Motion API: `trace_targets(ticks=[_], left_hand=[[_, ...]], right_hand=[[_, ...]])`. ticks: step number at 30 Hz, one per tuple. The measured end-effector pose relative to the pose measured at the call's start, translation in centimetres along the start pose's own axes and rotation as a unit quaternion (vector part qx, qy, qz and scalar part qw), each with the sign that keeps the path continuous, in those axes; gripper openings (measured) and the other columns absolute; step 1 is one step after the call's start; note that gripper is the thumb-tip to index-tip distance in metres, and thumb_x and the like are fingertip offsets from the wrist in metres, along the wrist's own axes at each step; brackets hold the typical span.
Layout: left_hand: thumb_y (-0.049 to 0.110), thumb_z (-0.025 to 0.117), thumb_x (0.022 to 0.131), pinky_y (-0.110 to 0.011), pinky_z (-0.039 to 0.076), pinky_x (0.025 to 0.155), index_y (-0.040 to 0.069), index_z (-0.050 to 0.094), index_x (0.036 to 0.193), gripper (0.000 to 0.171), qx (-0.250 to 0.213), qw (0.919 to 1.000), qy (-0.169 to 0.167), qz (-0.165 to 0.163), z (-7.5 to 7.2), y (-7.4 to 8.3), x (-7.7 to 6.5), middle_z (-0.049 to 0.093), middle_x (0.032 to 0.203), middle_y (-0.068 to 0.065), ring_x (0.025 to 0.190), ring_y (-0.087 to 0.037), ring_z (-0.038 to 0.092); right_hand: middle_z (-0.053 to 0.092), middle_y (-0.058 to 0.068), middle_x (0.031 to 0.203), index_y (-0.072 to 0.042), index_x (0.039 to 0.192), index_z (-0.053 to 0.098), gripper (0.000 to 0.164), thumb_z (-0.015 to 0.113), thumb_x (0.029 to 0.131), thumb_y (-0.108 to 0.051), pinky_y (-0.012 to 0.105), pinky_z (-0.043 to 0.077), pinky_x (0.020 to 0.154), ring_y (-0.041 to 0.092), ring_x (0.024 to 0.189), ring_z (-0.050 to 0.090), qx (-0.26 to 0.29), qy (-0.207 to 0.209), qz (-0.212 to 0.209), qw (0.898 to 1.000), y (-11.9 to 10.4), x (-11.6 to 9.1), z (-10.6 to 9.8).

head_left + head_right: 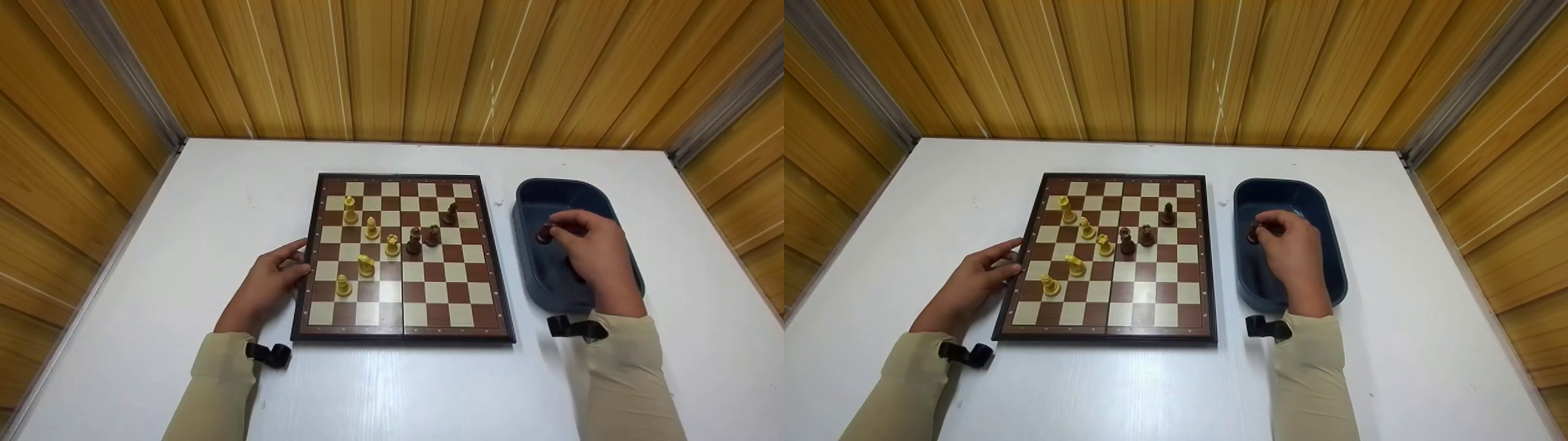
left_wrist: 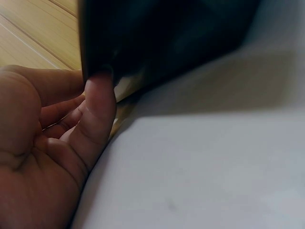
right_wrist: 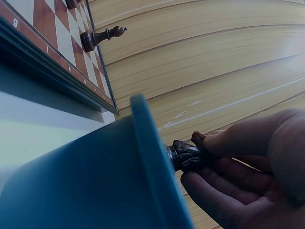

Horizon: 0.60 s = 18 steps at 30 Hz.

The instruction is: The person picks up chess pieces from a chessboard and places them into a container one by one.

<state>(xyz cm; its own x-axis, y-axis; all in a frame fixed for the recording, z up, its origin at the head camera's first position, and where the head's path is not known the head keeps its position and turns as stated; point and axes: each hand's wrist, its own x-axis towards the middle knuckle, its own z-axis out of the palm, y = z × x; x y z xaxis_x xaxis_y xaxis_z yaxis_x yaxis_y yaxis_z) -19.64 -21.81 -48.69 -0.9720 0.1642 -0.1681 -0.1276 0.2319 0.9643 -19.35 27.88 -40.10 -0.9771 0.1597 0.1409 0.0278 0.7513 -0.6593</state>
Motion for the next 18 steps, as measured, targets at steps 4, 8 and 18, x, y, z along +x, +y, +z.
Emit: trace_targets(ticks=[4,8,18], left_hand=[[0.011,0.061,0.094,-0.025,0.052,0.066,0.015,0.044,0.146,0.055,0.004,1.0000,-0.002,0.003,-0.03,-0.06,-0.04,0.053,0.118,-0.018,0.081,-0.014,0.060],[0.010,0.060,0.094,-0.024,0.051,0.062,0.015,0.043,0.147,0.055,-0.007,1.0000,-0.004,0.001,-0.05,-0.23,0.07,0.051,0.118,-0.017,0.076,-0.012,0.059],[0.008,0.060,0.094,-0.023,0.051,0.057,0.014,0.042,0.147,0.056,-0.006,1.0000,-0.002,0.000,-0.10,-0.43,0.30,0.051,0.118,-0.015,0.070,-0.010,0.059]], right_hand=[[0.069,0.009,0.113,-0.015,0.118,0.068,0.028,0.062,0.095,-0.028,0.022,0.045,0.073,0.004,0.091,0.056,-0.003,0.001,0.005,1.000,0.04,-0.02,-0.14],[0.067,0.008,0.116,-0.015,0.120,0.068,0.030,0.061,0.095,-0.030,0.022,0.044,0.077,0.001,0.093,0.054,-0.003,0.006,0.004,1.000,-0.02,-0.08,-0.32],[0.067,0.008,0.116,-0.014,0.119,0.068,0.031,0.061,0.095,-0.031,0.024,0.044,0.082,0.004,0.096,0.055,0.001,0.006,-0.008,1.000,-0.45,-0.18,0.08]])
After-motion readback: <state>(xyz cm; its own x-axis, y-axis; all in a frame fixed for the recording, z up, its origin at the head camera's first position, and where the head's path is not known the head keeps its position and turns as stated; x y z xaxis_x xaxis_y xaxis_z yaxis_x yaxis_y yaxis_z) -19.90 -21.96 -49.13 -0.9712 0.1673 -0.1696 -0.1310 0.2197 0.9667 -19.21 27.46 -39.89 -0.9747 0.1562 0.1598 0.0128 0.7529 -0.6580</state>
